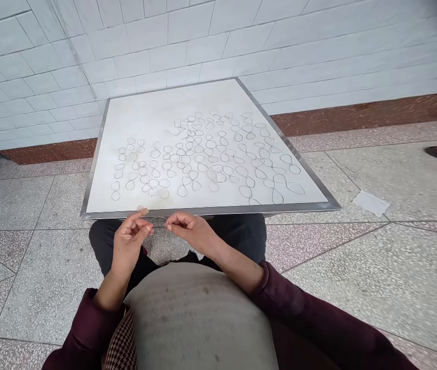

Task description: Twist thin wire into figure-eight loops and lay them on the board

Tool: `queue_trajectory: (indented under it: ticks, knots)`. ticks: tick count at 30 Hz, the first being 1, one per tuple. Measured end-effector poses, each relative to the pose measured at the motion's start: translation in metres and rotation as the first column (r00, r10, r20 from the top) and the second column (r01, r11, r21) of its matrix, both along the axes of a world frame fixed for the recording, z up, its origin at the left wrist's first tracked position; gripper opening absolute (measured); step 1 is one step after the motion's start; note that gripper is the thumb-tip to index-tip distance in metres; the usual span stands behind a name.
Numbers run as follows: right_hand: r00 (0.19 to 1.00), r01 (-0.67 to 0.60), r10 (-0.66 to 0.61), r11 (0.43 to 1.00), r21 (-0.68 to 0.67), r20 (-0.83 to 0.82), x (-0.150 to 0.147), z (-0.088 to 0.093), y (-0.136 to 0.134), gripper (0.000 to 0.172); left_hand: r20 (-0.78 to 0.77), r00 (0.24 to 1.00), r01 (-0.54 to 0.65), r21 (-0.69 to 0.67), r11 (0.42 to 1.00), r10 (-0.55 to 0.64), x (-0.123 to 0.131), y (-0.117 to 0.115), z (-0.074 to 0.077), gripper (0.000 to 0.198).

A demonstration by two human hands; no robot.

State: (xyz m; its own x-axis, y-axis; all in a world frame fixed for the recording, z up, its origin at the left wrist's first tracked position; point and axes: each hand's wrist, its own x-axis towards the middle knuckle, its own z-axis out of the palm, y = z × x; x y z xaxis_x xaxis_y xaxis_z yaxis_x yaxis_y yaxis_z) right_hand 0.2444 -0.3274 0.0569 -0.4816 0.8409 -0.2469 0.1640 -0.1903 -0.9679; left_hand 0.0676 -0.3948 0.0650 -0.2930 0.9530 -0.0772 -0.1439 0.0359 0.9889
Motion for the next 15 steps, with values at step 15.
queue_trajectory:
  ticks: [15]
  knots:
    - [0.985,0.023,-0.041,0.994,-0.106,-0.17,-0.003,0.003,-0.005,0.019,0.015,0.998,-0.068,0.068,0.995,0.067,0.021,0.002,-0.008,0.044]
